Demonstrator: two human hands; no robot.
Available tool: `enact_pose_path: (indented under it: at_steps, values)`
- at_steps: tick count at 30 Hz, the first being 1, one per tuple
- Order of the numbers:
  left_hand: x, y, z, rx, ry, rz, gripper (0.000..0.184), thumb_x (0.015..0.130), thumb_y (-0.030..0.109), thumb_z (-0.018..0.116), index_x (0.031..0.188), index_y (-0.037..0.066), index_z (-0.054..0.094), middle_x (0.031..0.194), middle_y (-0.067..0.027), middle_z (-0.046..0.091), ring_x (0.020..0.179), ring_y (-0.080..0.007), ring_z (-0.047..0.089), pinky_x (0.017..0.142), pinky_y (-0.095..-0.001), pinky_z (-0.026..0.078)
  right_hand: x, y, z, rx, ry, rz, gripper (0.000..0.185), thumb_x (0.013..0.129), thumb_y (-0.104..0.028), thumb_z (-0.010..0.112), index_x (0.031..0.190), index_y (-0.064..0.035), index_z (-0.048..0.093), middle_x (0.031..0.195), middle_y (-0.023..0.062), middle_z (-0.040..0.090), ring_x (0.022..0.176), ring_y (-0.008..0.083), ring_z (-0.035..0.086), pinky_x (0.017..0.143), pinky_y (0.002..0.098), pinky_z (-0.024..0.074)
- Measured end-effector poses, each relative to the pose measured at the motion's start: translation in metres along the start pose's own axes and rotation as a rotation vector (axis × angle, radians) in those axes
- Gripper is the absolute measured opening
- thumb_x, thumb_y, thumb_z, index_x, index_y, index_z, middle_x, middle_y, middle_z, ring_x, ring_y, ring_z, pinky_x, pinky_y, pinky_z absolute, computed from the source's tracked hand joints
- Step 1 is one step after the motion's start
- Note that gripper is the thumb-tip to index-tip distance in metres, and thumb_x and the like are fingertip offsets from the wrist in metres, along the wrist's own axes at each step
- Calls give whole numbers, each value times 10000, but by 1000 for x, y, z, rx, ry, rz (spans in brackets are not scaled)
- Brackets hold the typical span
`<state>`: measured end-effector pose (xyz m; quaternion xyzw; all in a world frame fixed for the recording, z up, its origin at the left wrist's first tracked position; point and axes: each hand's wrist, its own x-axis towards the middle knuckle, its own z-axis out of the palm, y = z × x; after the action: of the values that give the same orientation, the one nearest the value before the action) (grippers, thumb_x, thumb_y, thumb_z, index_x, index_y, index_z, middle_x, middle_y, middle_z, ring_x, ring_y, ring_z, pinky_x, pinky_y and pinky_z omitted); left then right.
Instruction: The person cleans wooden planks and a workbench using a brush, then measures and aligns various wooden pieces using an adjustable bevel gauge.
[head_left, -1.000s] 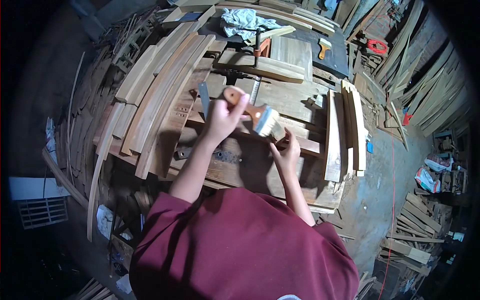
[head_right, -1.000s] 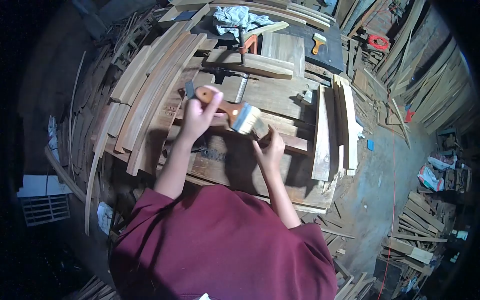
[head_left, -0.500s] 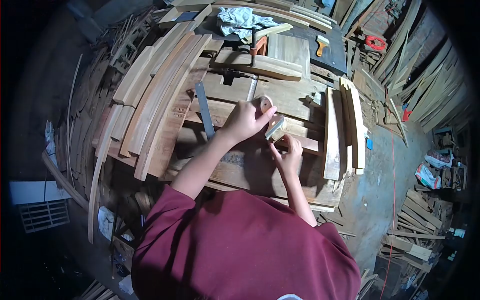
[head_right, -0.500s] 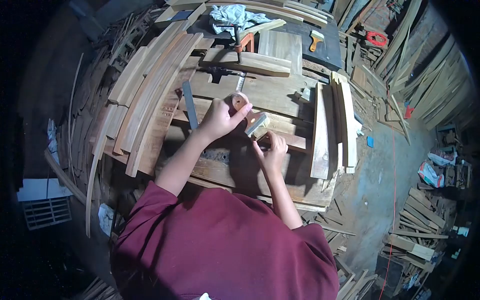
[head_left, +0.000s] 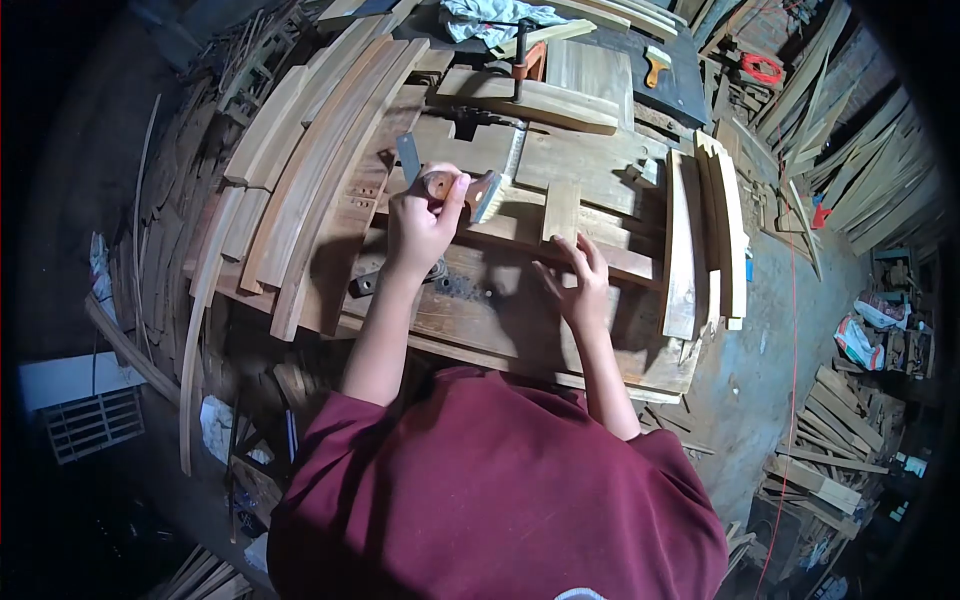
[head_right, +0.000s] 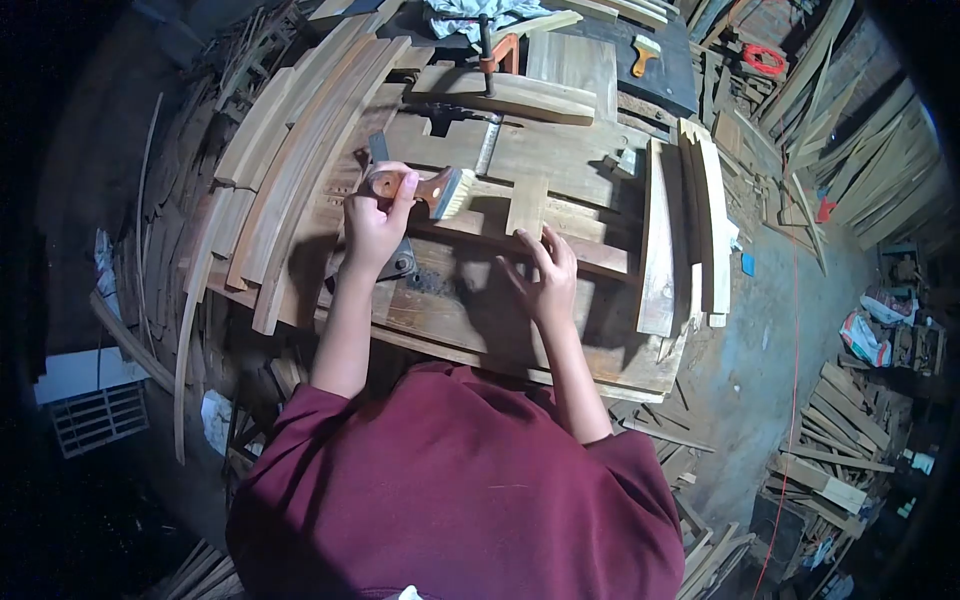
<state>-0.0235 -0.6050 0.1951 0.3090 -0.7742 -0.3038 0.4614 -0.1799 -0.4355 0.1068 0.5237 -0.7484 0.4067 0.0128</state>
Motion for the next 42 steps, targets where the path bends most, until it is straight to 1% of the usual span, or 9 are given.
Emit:
enact_pose_path:
  at_steps: [10,12,18,21,25,30,38,40,42]
  values:
    - [-5,2,-9,-129,-18,-28,117,872,127,599,847,14,587,712,-25,586,574,-57,528,491,-216,413,9,-16,34,-70,295,186,363,649,-231,803,858,-12,602,926,188,574,867,322,588,733,366,484]
    - [-3,3,-11,-251,-50,-62,119,879,133,592,865,15,585,749,-20,591,631,-60,550,522,-214,451,5,-7,26,206,110,223,338,653,-175,794,889,-20,607,915,167,583,814,277,610,690,318,491]
    - [12,14,-1,-547,-273,-426,155,877,197,604,910,45,602,805,7,592,682,-51,580,531,-223,546,-15,-9,31,369,101,204,924,585,-190,831,1330,-48,304,961,150,601,881,244,600,798,344,474]
    - [17,-15,19,-55,-347,-110,274,843,257,637,730,12,596,570,-73,591,540,-136,608,469,-302,479,-17,-9,35,384,101,173,928,584,-208,825,1336,-37,309,1003,153,599,915,269,585,837,373,445]
    - [34,15,4,247,-191,93,232,863,262,581,808,38,602,538,-156,565,496,-295,600,452,-376,444,-14,-8,35,365,102,175,914,585,-186,830,1325,-32,315,996,158,608,912,257,602,835,354,460]
    - [14,39,22,-52,-466,95,203,865,237,581,822,41,612,586,-97,622,501,-233,608,501,-330,472,-11,-10,33,361,94,155,891,582,-169,840,1302,-25,335,978,167,613,890,240,620,815,331,485]
    - [20,5,-28,354,-50,-47,152,874,251,574,851,102,594,521,-94,530,464,-245,560,440,-337,411,-4,-16,22,409,77,202,714,622,-167,809,1215,-15,442,958,141,624,828,213,623,754,304,493]
    - [13,-1,-43,196,32,-52,143,867,196,602,926,66,608,595,-70,571,513,-147,561,489,-272,428,0,-17,21,462,91,189,494,697,-161,766,1111,-14,539,888,121,647,741,166,621,677,270,496]
    - [1,-19,-52,-42,87,-133,138,873,142,600,954,32,622,707,-39,622,634,-73,571,565,-221,441,-5,-14,17,804,-7,577,408,758,-144,728,1104,-21,550,841,80,636,692,109,590,621,235,473]
